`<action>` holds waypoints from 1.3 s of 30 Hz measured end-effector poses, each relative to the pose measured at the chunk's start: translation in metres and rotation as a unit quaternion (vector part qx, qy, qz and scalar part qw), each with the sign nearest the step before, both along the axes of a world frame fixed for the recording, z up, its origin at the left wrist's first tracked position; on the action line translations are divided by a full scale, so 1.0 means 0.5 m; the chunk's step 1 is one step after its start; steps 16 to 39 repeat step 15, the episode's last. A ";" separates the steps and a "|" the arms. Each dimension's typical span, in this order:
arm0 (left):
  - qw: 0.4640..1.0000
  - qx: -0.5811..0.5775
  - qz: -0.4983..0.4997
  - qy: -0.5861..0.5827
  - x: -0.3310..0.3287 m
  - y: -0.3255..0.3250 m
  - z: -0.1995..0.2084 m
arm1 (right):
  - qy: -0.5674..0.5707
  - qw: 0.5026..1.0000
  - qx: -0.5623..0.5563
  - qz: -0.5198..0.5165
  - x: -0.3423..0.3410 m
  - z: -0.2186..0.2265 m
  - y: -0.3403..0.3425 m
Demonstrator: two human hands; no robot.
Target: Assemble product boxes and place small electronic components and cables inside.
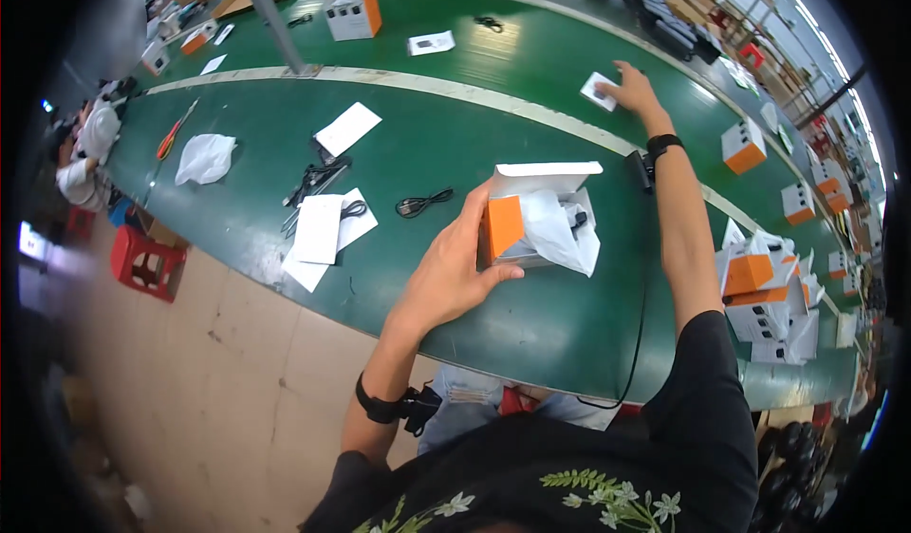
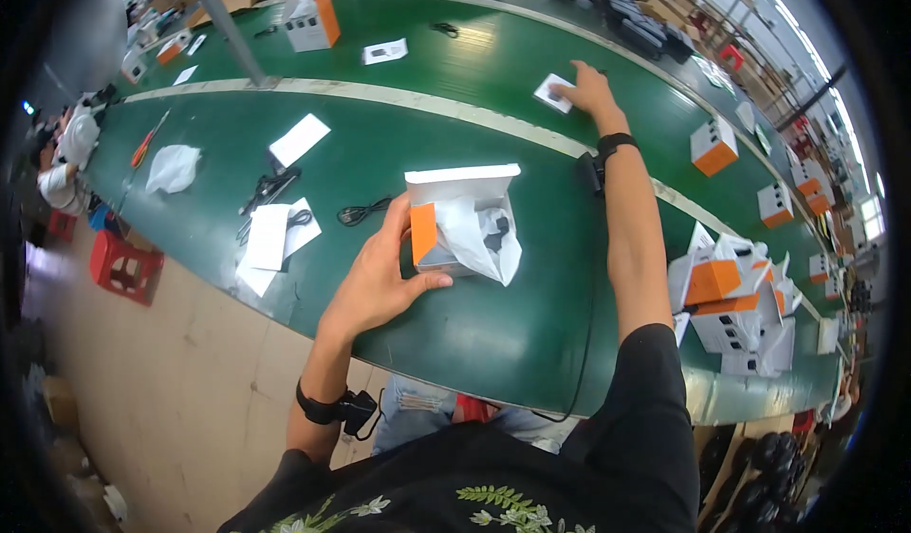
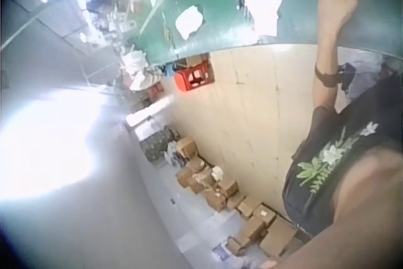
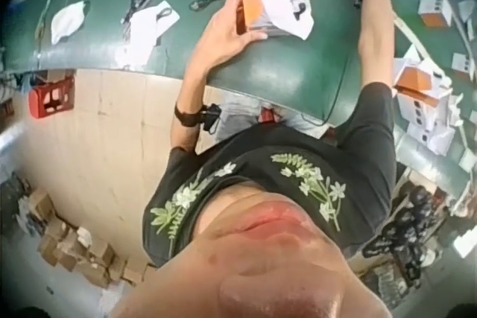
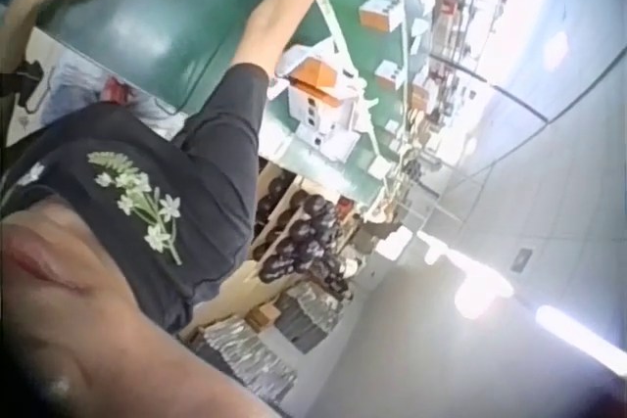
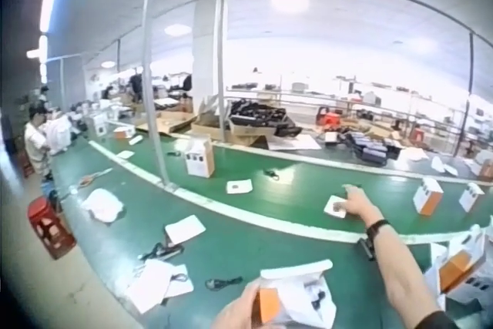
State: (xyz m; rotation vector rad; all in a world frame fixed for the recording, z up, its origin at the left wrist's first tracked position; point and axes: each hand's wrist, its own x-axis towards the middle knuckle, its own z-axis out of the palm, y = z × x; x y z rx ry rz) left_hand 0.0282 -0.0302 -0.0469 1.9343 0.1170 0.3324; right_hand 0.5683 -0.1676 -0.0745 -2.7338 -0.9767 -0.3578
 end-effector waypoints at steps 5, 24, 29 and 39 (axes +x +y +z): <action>0.968 0.167 0.143 -0.123 -0.052 -0.027 0.038 | 0.118 0.991 -0.066 0.008 0.087 0.035 -0.021; 0.846 0.532 -0.030 -0.009 -0.010 -0.049 0.133 | 0.261 0.963 -0.069 0.014 0.005 0.116 -0.100; 0.846 0.532 -0.030 -0.009 -0.010 -0.049 0.133 | 0.261 0.963 -0.069 0.014 0.005 0.116 -0.100; 0.846 0.532 -0.030 -0.009 -0.010 -0.049 0.133 | 0.261 0.963 -0.069 0.014 0.005 0.116 -0.100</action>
